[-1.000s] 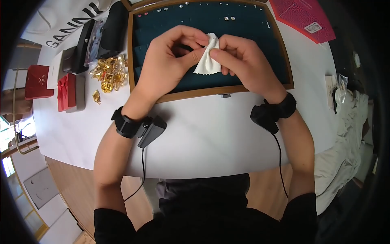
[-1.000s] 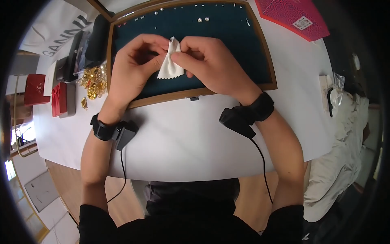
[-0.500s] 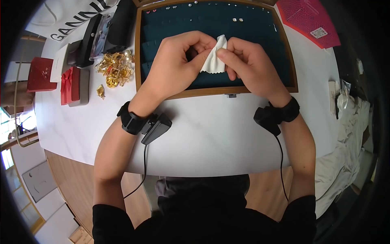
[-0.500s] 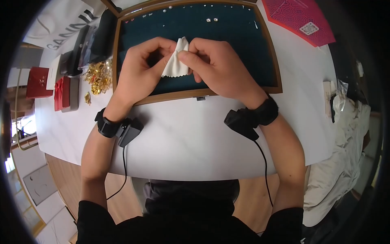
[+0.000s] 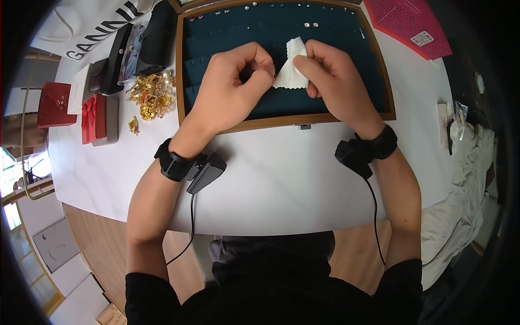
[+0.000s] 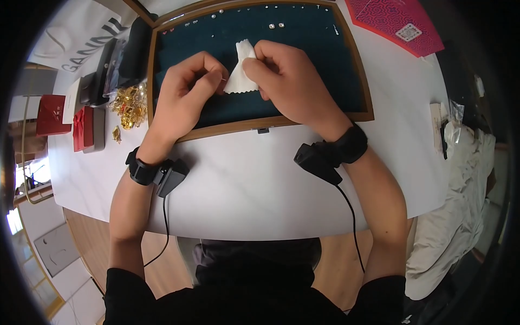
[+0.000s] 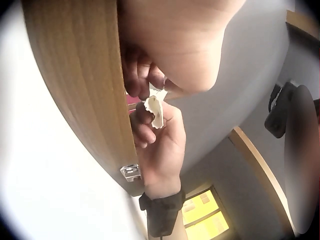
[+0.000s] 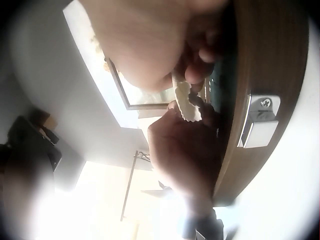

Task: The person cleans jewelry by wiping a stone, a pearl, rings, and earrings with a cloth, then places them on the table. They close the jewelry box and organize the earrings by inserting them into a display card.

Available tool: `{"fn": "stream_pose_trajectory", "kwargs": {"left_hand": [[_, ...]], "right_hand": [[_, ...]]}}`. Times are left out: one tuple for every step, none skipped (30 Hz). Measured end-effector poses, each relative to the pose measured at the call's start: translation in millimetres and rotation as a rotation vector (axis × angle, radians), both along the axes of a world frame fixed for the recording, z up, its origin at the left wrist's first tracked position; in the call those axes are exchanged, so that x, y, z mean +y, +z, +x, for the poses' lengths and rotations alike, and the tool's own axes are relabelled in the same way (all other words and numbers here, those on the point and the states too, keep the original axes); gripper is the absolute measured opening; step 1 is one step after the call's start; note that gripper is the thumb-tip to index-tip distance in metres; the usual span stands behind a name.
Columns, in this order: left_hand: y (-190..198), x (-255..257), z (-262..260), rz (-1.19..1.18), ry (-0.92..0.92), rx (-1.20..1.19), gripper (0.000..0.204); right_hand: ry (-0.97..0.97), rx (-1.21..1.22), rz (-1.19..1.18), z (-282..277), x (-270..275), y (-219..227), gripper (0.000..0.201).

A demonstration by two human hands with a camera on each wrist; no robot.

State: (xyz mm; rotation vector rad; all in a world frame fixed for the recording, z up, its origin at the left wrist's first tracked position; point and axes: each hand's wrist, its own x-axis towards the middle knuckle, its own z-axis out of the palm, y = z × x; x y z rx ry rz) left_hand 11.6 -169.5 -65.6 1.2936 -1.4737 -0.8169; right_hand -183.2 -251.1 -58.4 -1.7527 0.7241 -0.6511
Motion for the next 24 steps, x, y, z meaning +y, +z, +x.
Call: {"fn": "stream_pose_trajectory", "kwargs": {"left_hand": [[0,0,0,0.0,0.0,0.0,0.013],[-1,0,-1,0.01,0.035,0.018,0.012],[-2,0,-2,0.021,0.07,0.036,0.012],[-2,0,-3,0.023,0.071,0.036,0.012],[-1,0,-3,0.019,0.055,0.057,0.011],[1,1,-3,0.016,0.037,0.077,0.011],[2,2,-2,0.016,0.037,0.077,0.011],[4,3,0,0.064,-0.009,0.033,0.011],[4,4,2,0.112,-0.055,-0.012,0.012],[4,3,2,0.112,-0.054,-0.012,0.012],[3,2,2,0.099,-0.059,0.006,0.011],[3,2,2,0.087,-0.065,0.023,0.01],[3,2,3,0.086,-0.066,0.022,0.01],[4,2,3,0.11,-0.064,0.034,0.01],[4,2,3,0.134,-0.061,0.047,0.01],[4,1,4,0.132,-0.06,0.046,0.01],[4,1,5,0.148,-0.066,0.069,0.01],[2,0,5,0.165,-0.072,0.092,0.01],[1,0,5,0.164,-0.073,0.092,0.01],[-1,-1,3,0.121,-0.08,0.15,0.01],[-1,-2,2,0.078,-0.085,0.207,0.011],[-1,-3,0,0.078,-0.084,0.206,0.011],[0,-4,-3,0.054,-0.055,0.261,0.01],[0,-4,-5,0.031,-0.027,0.315,0.01]], "right_hand": [[0.04,-0.035,0.033,-1,-2,1,0.025],[0.08,-0.069,0.066,-2,-3,2,0.025],[0.08,-0.068,0.066,-2,-3,2,0.025],[0.122,-0.051,0.077,-1,-2,2,0.024],[0.165,-0.036,0.089,0,-1,2,0.023],[0.165,-0.037,0.091,1,0,0,0.023],[0.159,-0.034,0.071,2,0,-2,0.022],[0.153,-0.03,0.049,2,1,-4,0.021],[0.153,-0.029,0.048,2,1,-4,0.021],[0.146,-0.028,0.042,1,1,-4,0.02],[0.14,-0.028,0.038,2,2,-4,0.02],[0.14,-0.03,0.038,2,3,-3,0.02],[0.136,-0.019,-0.006,2,3,-2,0.019],[0.131,-0.008,-0.053,1,3,-1,0.019],[0.13,-0.008,-0.055,1,3,-1,0.019],[0.134,0.005,-0.099,1,3,0,0.019],[0.138,0.018,-0.141,1,4,0,0.019],[0.138,0.018,-0.142,1,3,0,0.019],[0.141,0.003,-0.139,1,3,-1,0.02],[0.143,-0.01,-0.138,1,3,-1,0.02],[0.142,-0.01,-0.138,1,3,0,0.02],[0.136,-0.032,-0.123,1,3,0,0.02],[0.131,-0.055,-0.107,2,4,0,0.021],[0.131,-0.055,-0.105,2,4,0,0.021]]}}
